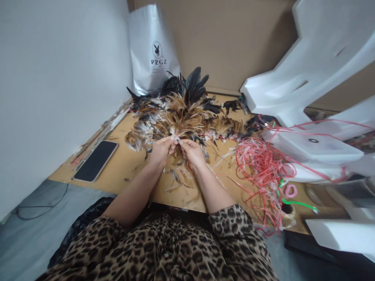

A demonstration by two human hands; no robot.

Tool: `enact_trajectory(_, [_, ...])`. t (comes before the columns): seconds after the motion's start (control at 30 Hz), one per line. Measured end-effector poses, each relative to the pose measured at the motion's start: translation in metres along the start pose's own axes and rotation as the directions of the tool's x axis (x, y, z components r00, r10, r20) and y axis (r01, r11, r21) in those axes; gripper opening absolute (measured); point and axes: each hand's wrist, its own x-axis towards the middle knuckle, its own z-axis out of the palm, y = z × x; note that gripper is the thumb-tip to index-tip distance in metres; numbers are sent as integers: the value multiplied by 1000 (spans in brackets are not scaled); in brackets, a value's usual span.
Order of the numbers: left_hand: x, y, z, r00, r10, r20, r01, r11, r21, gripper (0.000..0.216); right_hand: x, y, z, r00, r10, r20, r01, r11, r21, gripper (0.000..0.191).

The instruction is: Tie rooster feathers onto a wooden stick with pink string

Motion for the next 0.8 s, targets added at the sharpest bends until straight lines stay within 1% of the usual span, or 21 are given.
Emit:
enact_trajectory(0.1, [1,0,0,1000,0,-3,0,1000,20,29,-1,-3,0,989,-108,-105,100,992,-76,26])
enact_trajectory(0.17, [-1,-1,0,1000,3,-3,-2,998,55,28,-1,-4,-2,970,-206,-133,187,972,-145,23])
enact_trajectory(0.23, [-4,-2,1,1000,16,2,-16,994,112,26,-1,-3,-3,951,-277,-140,246,948,-200,19])
enact_trajectory(0.37, [-8,-3,-3,996,86,6,-85,963,256,23,-7,-2,-3,929,-356,-104,318,909,-268,14])
enact_trajectory(0.47, [-10,0,-6,978,205,27,-201,910,363,16,-13,-6,1,919,-394,-31,363,872,-327,16])
enact_trajectory(0.57, [-12,7,-8,927,363,98,-363,796,485,13,-18,-11,5,910,-415,1,393,861,-323,16])
enact_trajectory(0.67, [-17,18,-9,846,493,203,-501,606,618,16,-19,-15,7,905,-425,33,415,860,-298,17])
enact_trajectory(0.73, [-22,27,-10,798,537,273,-555,481,679,17,-20,-17,7,909,-408,89,414,852,-320,18])
enact_trajectory(0.8, [-26,34,-12,764,551,335,-586,375,718,19,-21,-21,7,914,-380,146,406,826,-392,18])
